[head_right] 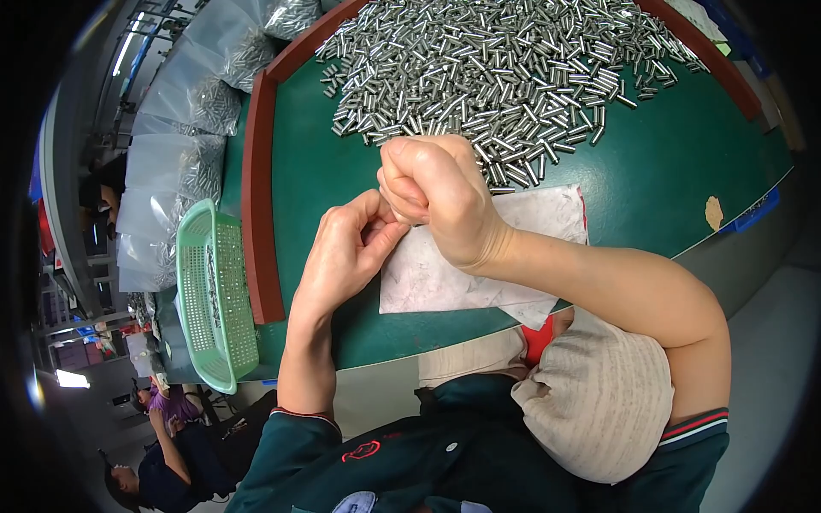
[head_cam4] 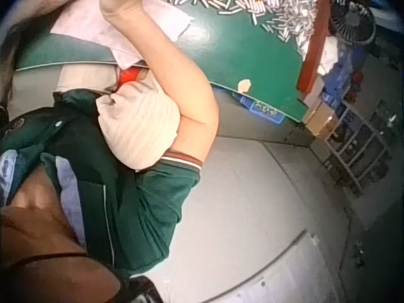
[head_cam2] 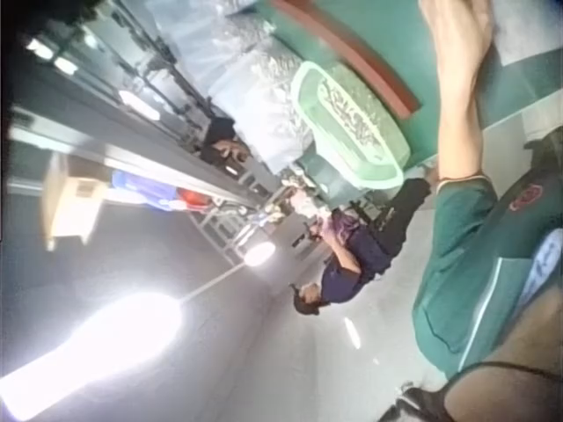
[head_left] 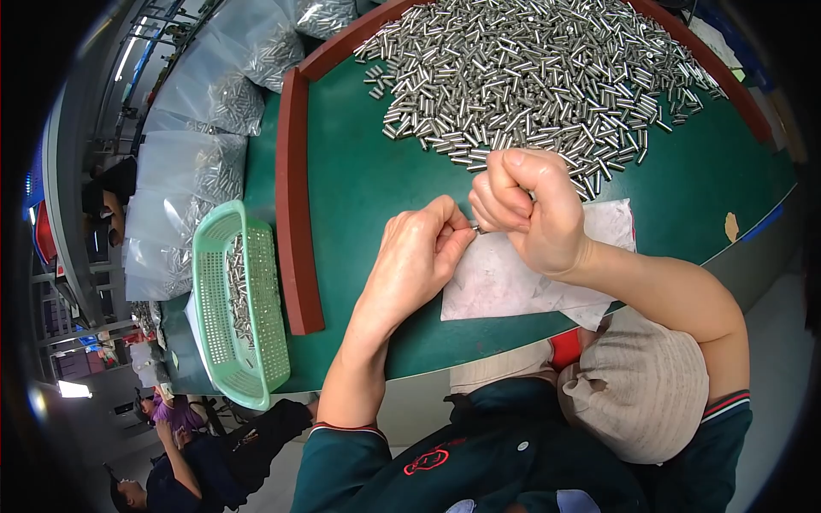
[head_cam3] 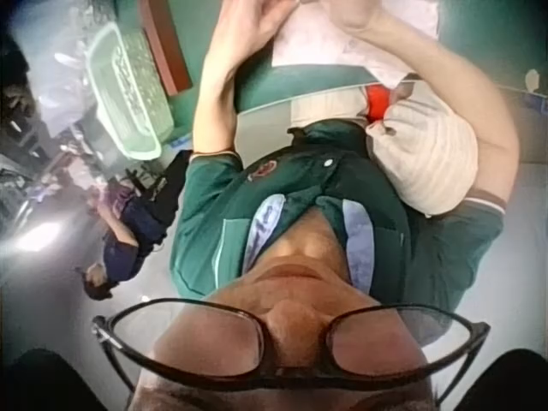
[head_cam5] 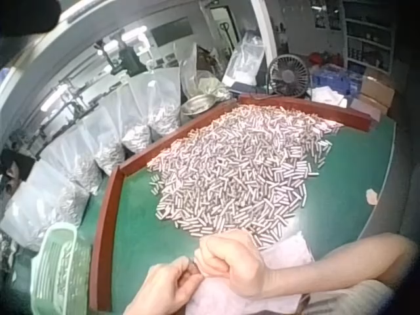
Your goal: Inspecting and assembling small metal pins using a precision hand tool at a workbench.
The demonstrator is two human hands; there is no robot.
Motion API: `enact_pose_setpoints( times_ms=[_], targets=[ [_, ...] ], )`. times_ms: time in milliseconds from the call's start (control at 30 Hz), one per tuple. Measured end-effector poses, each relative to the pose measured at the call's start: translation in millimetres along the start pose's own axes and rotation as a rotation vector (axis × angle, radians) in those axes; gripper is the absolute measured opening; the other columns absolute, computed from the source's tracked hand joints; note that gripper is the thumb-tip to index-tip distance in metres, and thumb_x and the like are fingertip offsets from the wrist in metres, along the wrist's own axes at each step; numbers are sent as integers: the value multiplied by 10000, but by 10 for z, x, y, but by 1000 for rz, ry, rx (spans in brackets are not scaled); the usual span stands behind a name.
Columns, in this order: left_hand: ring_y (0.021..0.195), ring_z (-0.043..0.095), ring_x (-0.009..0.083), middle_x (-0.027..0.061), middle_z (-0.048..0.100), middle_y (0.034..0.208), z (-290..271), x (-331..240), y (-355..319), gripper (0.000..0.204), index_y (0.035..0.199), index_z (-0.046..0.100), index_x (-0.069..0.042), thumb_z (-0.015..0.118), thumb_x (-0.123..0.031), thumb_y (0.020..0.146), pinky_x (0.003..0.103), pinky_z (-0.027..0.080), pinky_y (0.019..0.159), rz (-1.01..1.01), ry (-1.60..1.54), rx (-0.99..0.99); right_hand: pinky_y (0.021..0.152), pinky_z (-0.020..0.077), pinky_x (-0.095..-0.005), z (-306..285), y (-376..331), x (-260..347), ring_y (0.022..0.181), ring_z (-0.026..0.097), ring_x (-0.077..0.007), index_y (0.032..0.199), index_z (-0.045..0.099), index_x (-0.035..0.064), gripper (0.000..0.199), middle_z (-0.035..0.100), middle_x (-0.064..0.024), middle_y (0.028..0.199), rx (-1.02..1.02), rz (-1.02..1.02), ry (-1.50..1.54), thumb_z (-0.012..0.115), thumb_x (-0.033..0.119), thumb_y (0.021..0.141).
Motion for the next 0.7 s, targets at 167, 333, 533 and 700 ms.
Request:
enact_pose_setpoints(
  times_ms=[167,333,533,700],
  targets=[
    [467,497,278,142,495,515,-4,4,-13,100,679,499,22,584,-22,708,352,379,468,12,0,-10,421,235,-243,48,-23,-21,439,263,-86,513,278,51,283,313,-13,479,-2,-23,-157,335,138,776],
    [498,516,307,150,513,540,2,-26,-1,112,680,487,26,584,-23,708,364,387,480,56,12,-35,426,252,-255,79,-33,-23,452,283,-94,526,277,36,267,309,-29,489,1,-82,-322,339,134,766],
    [515,524,321,154,519,549,19,24,9,88,696,497,16,577,-19,708,376,395,494,74,9,-52,420,215,-241,29,-16,-11,435,243,-86,514,262,66,291,292,2,475,-19,2,-80,348,139,782],
    [550,380,45,12,523,772,-117,155,18,83,824,509,-36,550,-108,825,180,315,495,8,-555,17,398,167,-244,-54,30,133,381,159,-83,500,257,136,376,231,37,405,-5,-70,92,306,250,855]
  ],
)
Point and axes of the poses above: each hand's wrist, its own y-axis towards the middle knuckle, its own z-axis out of the palm, x = y × z, the point moved 1 cm from there along y, towards the middle knuckle
